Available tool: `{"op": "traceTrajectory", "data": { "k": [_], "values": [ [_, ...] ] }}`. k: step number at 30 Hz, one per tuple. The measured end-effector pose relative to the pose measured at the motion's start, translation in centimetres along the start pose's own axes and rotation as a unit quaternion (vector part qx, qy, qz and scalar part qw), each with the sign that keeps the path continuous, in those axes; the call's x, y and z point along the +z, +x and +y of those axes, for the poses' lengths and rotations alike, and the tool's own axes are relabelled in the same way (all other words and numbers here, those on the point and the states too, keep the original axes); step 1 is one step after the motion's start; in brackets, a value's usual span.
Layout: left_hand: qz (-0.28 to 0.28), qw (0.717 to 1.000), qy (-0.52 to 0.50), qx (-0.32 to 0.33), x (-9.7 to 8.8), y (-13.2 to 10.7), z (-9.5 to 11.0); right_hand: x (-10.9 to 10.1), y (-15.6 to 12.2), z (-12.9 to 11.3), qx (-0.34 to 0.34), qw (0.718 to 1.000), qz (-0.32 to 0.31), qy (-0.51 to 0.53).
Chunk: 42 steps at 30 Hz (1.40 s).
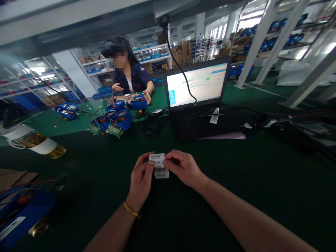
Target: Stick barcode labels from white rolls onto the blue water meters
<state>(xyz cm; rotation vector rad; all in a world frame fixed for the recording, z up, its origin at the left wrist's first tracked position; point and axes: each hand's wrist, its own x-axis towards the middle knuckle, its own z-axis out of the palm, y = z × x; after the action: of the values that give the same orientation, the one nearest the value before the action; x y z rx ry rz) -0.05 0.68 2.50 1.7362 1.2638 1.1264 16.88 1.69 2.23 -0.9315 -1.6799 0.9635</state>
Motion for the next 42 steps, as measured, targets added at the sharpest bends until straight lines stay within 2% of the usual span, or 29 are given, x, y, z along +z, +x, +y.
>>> {"op": "traceTrajectory", "data": {
  "k": [2,4,6,9,11,13,16,18,21,25,27,31,35,37,42],
  "values": [
    [0.022,0.999,-0.019,-0.02,0.0,0.1,0.0,0.0,-0.1,-0.1,-0.054,0.997,-0.021,-0.056],
    [0.037,0.998,-0.032,-0.028,0.1,0.2,-0.1,0.2,-0.1,-0.1,-0.07,0.994,-0.034,-0.082],
    [0.037,0.998,-0.037,-0.018,0.1,0.2,-0.1,0.3,-0.1,0.1,-0.036,0.998,-0.028,-0.053],
    [0.022,0.999,-0.03,0.008,0.0,0.1,0.0,0.5,-0.1,0.3,0.043,0.998,-0.023,0.044],
    [0.016,0.999,-0.025,0.012,0.1,0.1,0.1,0.5,-0.1,0.2,0.052,0.997,-0.022,0.057],
    [0.019,0.999,-0.025,0.0,0.1,0.0,0.1,0.4,-0.1,0.0,0.0,1.0,-0.016,-0.005],
    [0.04,0.999,-0.022,-0.015,0.1,0.1,-0.1,0.2,-0.2,-0.3,-0.099,0.988,-0.028,-0.116],
    [0.057,0.998,-0.019,-0.016,0.1,0.1,-0.2,0.2,-0.2,-0.3,-0.118,0.982,-0.035,-0.143],
    [0.056,0.998,-0.024,-0.013,0.1,0.1,-0.2,0.4,-0.2,-0.1,-0.063,0.991,-0.014,-0.113],
    [0.028,0.999,-0.025,-0.014,0.1,0.0,0.0,0.6,-0.1,0.3,0.056,0.998,0.005,0.016],
    [0.031,0.999,-0.006,-0.023,0.1,0.0,0.2,0.6,-0.2,0.2,0.047,0.999,0.0,0.021],
    [0.043,0.997,0.027,-0.049,0.0,0.1,0.3,0.5,-0.2,-0.1,-0.043,0.996,0.003,-0.084],
    [0.036,0.997,-0.017,-0.07,0.1,0.3,-0.2,0.4,-0.2,0.1,-0.086,0.988,0.007,-0.125],
    [0.047,0.996,-0.038,-0.069,0.2,0.3,-0.3,0.4,-0.2,0.4,-0.076,0.989,0.01,-0.124],
    [0.056,0.996,-0.046,-0.047,0.2,0.3,0.0,0.7,-0.2,1.3,0.008,0.997,0.036,-0.062]
  ]
}}
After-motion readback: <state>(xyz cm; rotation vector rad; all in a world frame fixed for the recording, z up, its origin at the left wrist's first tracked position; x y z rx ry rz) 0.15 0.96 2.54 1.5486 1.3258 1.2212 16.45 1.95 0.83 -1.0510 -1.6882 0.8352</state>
